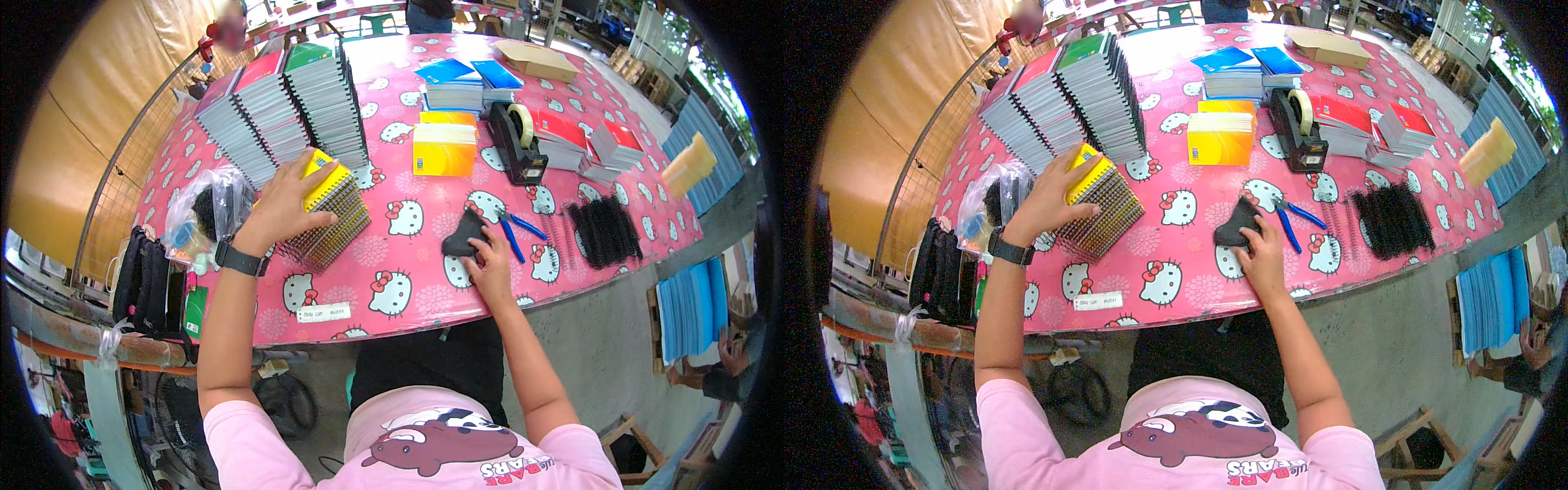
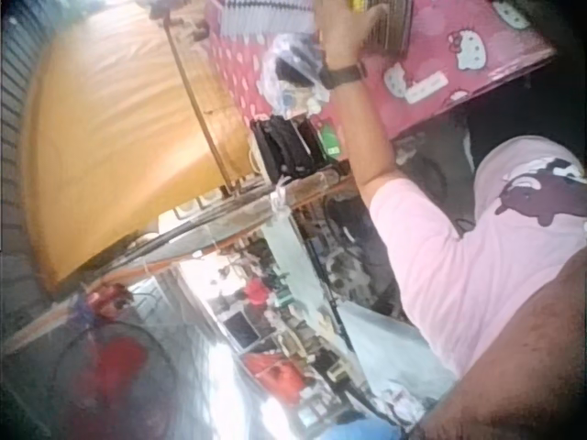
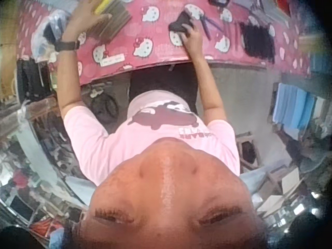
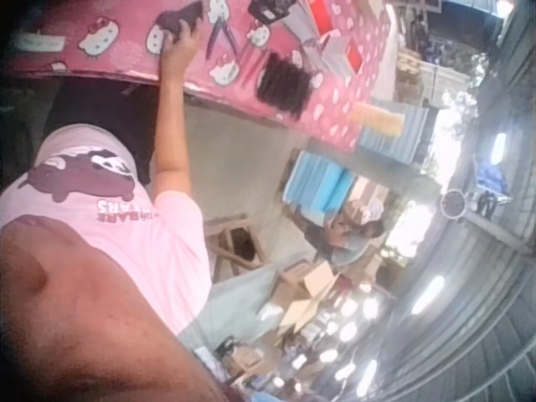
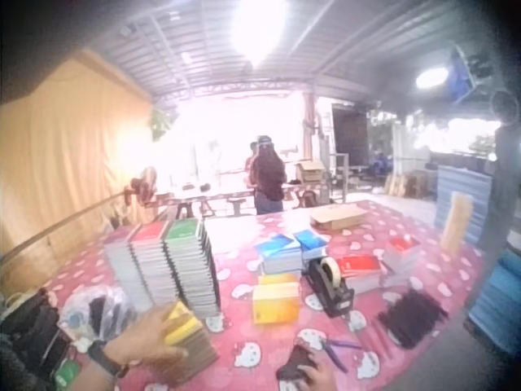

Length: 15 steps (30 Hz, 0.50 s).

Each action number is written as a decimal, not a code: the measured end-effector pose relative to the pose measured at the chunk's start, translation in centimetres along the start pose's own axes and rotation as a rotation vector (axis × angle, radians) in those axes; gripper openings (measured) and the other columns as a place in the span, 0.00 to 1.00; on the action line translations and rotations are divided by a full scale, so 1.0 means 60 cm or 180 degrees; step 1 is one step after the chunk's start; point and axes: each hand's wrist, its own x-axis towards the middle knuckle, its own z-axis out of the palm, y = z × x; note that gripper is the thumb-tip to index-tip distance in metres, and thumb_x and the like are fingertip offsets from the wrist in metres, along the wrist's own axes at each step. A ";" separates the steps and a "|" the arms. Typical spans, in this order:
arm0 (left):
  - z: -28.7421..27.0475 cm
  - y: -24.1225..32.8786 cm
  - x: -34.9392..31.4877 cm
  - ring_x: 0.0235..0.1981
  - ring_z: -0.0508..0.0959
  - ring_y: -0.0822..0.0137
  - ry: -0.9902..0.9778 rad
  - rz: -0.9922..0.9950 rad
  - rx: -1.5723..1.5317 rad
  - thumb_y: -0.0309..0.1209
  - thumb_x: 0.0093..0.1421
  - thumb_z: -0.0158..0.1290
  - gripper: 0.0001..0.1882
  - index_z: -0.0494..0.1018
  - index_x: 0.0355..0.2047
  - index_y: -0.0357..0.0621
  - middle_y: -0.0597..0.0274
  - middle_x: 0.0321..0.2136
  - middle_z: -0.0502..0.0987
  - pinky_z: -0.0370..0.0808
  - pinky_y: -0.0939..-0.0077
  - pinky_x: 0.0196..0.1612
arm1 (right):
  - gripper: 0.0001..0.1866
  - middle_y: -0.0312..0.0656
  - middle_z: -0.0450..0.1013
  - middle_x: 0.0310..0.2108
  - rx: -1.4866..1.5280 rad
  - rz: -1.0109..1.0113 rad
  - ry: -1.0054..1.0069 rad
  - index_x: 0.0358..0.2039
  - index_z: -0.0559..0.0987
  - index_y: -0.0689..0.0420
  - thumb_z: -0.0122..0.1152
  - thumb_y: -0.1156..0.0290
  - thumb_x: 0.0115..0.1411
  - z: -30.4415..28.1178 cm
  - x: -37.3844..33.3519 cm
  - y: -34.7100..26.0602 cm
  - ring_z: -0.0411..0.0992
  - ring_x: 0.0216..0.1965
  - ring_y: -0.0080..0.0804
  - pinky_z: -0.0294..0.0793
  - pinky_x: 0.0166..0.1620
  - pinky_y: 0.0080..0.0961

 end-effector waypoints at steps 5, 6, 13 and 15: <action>-0.003 0.009 0.009 0.56 0.60 0.43 -0.0144 -0.0522 0.0177 0.50 0.39 0.63 0.44 0.61 0.59 0.65 0.47 0.60 0.55 0.61 0.52 0.56 | 0.17 0.48 0.69 0.46 -0.0767 -0.0674 0.0336 0.38 0.77 0.59 0.56 0.78 0.44 -0.037 0.035 -0.009 0.65 0.47 0.47 0.62 0.53 0.40; -0.003 0.011 0.010 0.56 0.61 0.43 -0.0153 -0.0601 0.0220 0.50 0.38 0.63 0.44 0.61 0.59 0.65 0.46 0.60 0.55 0.62 0.52 0.55 | 0.15 0.47 0.70 0.44 -0.0657 -0.0793 0.0341 0.37 0.77 0.59 0.56 0.78 0.45 -0.045 0.063 -0.011 0.65 0.47 0.46 0.63 0.52 0.40; 0.000 0.007 0.006 0.55 0.62 0.43 -0.0078 -0.0458 -0.0030 0.45 0.36 0.63 0.46 0.59 0.59 0.66 0.47 0.59 0.56 0.61 0.48 0.54 | 0.08 0.39 0.74 0.34 -0.1160 -0.1376 0.0303 0.31 0.79 0.55 0.59 0.74 0.47 0.015 0.302 0.009 0.69 0.43 0.37 0.67 0.42 0.35; 0.003 0.018 0.012 0.54 0.62 0.43 -0.0059 -0.0424 0.0016 0.44 0.35 0.62 0.46 0.59 0.59 0.67 0.47 0.59 0.56 0.61 0.47 0.54 | 0.08 0.38 0.74 0.34 -0.1552 -0.1600 0.0354 0.31 0.79 0.53 0.59 0.72 0.47 0.034 0.345 0.030 0.69 0.42 0.36 0.67 0.42 0.33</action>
